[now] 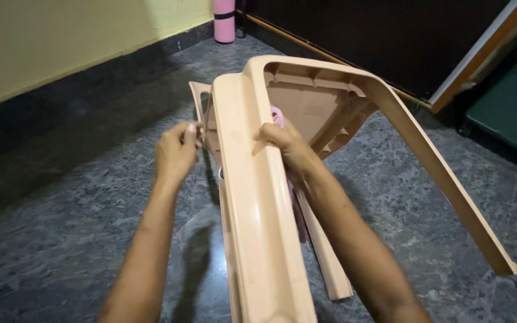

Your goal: The person wipes a beige plastic chair with a pink cloth, cleaning the backrest, seat, legs, and underside. The chair is then placed under a desk. The person briefly adjusts a small flag and a notepad on the desk.

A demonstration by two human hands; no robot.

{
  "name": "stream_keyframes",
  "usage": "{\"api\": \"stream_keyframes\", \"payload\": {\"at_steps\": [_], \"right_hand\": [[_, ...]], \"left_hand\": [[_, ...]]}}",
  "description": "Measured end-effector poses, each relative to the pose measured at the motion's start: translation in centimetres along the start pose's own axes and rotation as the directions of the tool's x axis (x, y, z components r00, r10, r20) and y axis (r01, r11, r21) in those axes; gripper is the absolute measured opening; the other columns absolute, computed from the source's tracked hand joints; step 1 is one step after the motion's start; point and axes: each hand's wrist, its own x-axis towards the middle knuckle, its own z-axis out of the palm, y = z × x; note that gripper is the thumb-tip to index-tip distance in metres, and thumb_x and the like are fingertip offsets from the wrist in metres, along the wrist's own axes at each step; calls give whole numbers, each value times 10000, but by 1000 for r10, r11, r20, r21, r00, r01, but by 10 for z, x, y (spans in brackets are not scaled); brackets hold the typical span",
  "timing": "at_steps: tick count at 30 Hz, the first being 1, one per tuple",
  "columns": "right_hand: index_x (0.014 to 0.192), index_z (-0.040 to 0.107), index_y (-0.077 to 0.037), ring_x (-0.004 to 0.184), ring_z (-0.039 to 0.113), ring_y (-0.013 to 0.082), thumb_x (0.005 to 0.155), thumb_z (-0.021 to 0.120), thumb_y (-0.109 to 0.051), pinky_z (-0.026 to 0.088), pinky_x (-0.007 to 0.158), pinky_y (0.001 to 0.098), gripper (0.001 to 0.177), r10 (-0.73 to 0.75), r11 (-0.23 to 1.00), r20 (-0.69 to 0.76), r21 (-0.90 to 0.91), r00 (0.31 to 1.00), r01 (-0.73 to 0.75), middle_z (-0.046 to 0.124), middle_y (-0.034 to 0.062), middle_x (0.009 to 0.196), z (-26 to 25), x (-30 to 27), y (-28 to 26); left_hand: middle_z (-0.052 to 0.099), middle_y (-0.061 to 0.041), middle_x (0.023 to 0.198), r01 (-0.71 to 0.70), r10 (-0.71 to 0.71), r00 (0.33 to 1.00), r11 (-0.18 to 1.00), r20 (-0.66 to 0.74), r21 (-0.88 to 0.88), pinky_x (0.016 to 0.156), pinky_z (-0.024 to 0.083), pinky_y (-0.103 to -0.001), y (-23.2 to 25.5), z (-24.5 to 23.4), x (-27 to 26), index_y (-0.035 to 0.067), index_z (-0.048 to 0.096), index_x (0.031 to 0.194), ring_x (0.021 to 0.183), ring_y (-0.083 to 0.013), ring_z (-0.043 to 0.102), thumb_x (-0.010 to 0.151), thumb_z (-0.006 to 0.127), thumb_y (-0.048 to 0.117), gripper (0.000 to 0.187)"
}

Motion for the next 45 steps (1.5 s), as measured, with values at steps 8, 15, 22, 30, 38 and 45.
{"api": "stream_keyframes", "payload": {"at_steps": [8,15,22,30,38,45], "right_hand": [[1405,501,28,861,663,154,784,632,-109,587,714,295,649,-59,998,129,22,990,57,661,113,1082,37,0,19],[1352,519,0,785,646,157,834,607,-150,578,635,298,546,11,997,174,-81,985,4,649,92,991,62,-8,35],[1365,525,15,1083,596,112,979,557,-310,491,965,287,506,-124,972,225,-168,966,164,632,48,1174,46,-3,53],[1272,491,10,976,514,132,958,435,-173,429,933,260,367,-298,953,71,79,952,293,546,52,1094,-4,16,105],[1186,523,-79,1159,519,227,941,712,-37,442,1034,337,313,-916,360,-144,-705,374,611,426,116,1227,-5,42,51],[1027,656,-89,1103,571,267,877,755,11,488,987,370,206,-942,140,60,-824,330,549,530,111,1110,-7,85,52]], "left_hand": [[762,-144,973,-229,223,965,973,-141,-29,811,562,-356,32,-17,-3,70,756,1109,888,-220,749,1004,610,410,385],[640,-259,1319,-228,228,973,973,19,24,1034,480,-456,33,-13,2,94,651,1348,1245,-372,621,920,631,557,631],[502,-303,1458,-198,179,977,965,117,174,1139,333,-511,45,5,9,35,490,1475,1382,-444,457,758,765,621,966],[560,-224,1429,-202,169,975,947,147,250,1136,355,-499,56,9,29,206,339,1590,1353,-423,490,766,677,295,895],[622,-181,1398,-216,202,974,963,101,159,1075,450,-430,52,-11,19,299,439,1539,1273,-372,596,742,673,224,834],[652,-181,1343,-115,105,991,984,82,133,1052,479,-429,62,-10,10,405,459,1507,1206,-376,642,731,678,227,826]]}}
